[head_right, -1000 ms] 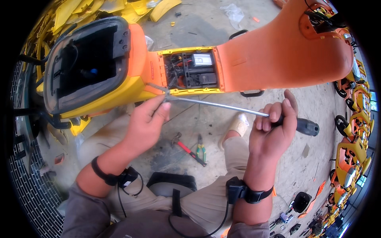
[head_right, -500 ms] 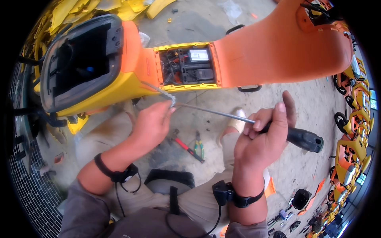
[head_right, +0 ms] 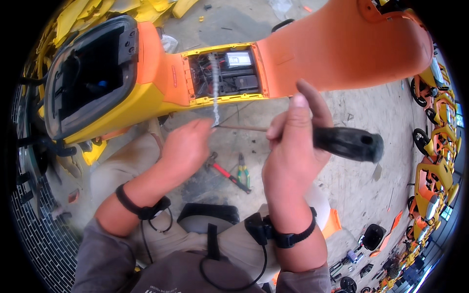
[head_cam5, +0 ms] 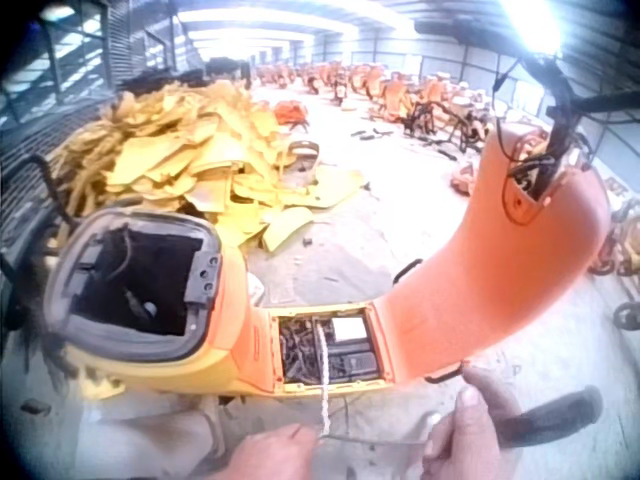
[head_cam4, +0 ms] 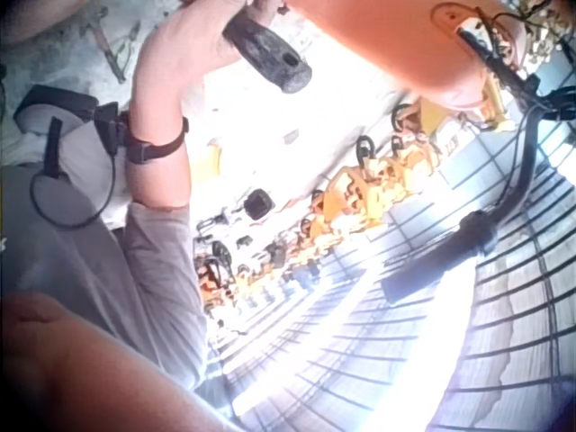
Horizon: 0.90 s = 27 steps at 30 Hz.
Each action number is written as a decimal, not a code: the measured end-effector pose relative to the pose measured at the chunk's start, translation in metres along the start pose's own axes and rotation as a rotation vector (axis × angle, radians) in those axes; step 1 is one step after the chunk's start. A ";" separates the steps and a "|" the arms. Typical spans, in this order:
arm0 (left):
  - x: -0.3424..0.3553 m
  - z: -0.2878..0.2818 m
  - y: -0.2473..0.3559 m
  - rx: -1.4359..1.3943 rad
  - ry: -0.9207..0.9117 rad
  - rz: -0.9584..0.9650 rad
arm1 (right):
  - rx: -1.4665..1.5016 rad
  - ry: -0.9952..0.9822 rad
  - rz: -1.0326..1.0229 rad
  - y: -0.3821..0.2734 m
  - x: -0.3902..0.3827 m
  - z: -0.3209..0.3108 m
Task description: The person repairs a metal chain from a yellow scooter by hand and with tools. They use a screwdriver to probe the links, a hammer to tap parts, and pliers to hold or pull the chain components while sitting on a crate.
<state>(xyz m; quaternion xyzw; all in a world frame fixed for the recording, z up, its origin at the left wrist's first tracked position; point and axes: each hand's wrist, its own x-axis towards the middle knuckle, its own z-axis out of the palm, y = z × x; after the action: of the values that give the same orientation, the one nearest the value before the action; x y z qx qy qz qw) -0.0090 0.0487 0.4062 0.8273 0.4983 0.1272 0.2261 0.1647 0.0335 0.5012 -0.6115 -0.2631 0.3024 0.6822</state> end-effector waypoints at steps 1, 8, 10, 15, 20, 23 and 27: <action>0.001 0.001 0.000 -0.008 0.003 -0.006 | -0.031 -0.021 -0.008 0.001 0.000 0.001; 0.006 -0.007 -0.008 -0.177 0.102 -0.058 | -0.488 -0.229 -0.176 0.008 0.023 -0.019; 0.006 -0.010 -0.011 -0.236 0.092 -0.095 | -0.557 -0.275 -0.193 0.013 0.028 -0.028; 0.005 -0.020 -0.015 -0.274 0.033 -0.098 | -0.387 -0.555 0.120 0.022 0.031 -0.037; 0.002 -0.032 -0.007 -0.339 0.088 0.035 | -0.664 -0.810 -0.125 0.060 0.014 -0.017; 0.000 -0.044 -0.004 -0.409 0.158 0.137 | -0.518 -0.901 -0.102 0.060 0.004 -0.004; -0.003 -0.060 -0.006 -0.519 0.147 0.181 | -0.378 -0.924 0.031 0.042 -0.001 0.000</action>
<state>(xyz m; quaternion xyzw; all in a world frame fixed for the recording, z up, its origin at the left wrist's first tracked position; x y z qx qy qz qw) -0.0412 0.0635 0.4554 0.7715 0.3882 0.3299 0.3812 0.1607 0.0356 0.4599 -0.5304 -0.5788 0.4989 0.3671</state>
